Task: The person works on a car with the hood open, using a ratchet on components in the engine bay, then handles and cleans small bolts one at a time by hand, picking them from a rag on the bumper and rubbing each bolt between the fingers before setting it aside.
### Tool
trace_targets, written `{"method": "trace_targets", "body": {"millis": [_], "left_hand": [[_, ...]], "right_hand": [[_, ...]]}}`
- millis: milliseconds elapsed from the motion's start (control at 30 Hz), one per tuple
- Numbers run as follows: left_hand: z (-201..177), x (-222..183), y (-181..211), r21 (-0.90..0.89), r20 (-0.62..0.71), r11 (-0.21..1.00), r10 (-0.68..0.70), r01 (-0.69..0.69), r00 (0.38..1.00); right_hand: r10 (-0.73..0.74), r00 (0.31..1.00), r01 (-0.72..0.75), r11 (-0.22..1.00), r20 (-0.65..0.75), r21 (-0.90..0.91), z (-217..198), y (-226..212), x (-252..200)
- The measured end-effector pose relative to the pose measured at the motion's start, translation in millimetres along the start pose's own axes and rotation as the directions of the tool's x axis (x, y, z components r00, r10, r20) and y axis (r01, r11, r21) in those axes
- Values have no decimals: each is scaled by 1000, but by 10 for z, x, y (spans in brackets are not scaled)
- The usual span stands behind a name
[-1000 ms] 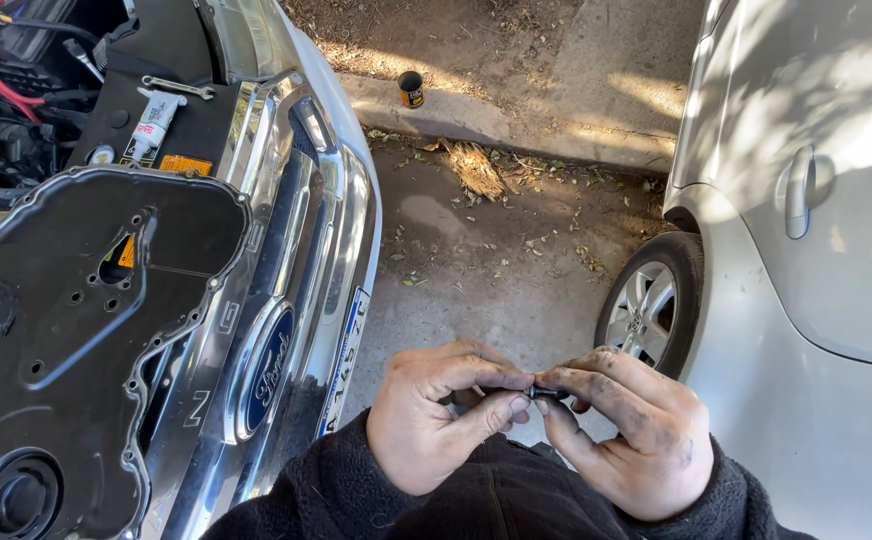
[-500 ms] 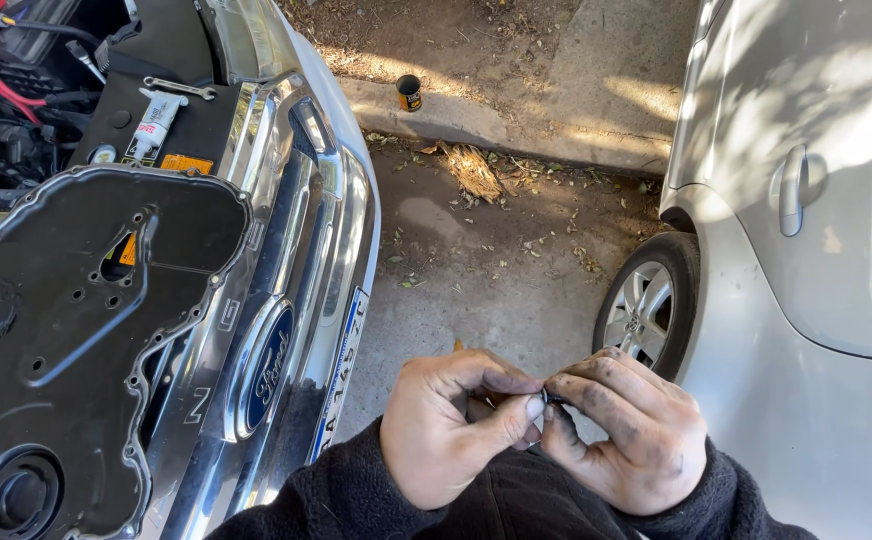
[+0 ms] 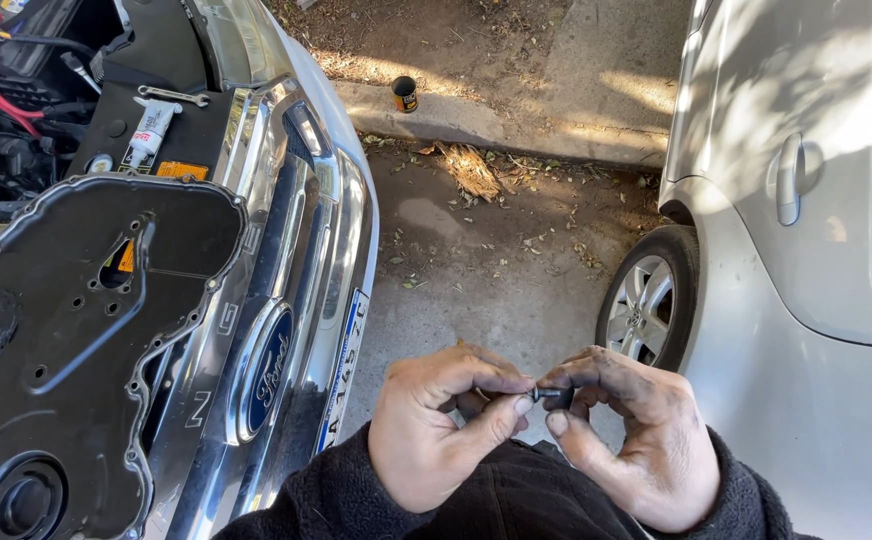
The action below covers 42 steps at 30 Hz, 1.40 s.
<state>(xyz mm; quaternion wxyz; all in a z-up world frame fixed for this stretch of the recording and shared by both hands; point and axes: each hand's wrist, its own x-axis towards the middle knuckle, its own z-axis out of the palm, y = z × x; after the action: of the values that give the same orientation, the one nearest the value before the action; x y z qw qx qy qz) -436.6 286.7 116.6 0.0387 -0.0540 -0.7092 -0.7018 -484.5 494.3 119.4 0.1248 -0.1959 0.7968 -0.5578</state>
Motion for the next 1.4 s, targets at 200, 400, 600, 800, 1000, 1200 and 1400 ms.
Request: {"method": "trace_targets", "body": {"millis": [200,400,600,800,1000,1200,1400], "left_hand": [[21,-36,105,249,54,950,180,-188,982],[-4,-32,79,305,141,870,361,-387,922],[30,-44,110,255,94,921,279,-294,956],[73,-54,92,120,-8,985,125,-123,992],[109,-65,61,98,-62,994,56,-50,997],[136,-73,30,213,-55,971,125,-111,991],[187,-85,-2,231,-56,968,110,-94,992]], "right_hand": [[-1,999,-5,983,34,185,-9,71,-28],[-30,999,28,991,16,132,-3,119,-39],[-216,969,181,950,-117,-253,72,7,-45],[-461,880,360,805,-114,-472,123,-76,-2],[-520,851,415,752,-74,-513,134,-87,13],[-489,870,391,756,-57,-525,165,-92,10],[-498,867,400,709,-10,-580,191,-77,-7]]}}
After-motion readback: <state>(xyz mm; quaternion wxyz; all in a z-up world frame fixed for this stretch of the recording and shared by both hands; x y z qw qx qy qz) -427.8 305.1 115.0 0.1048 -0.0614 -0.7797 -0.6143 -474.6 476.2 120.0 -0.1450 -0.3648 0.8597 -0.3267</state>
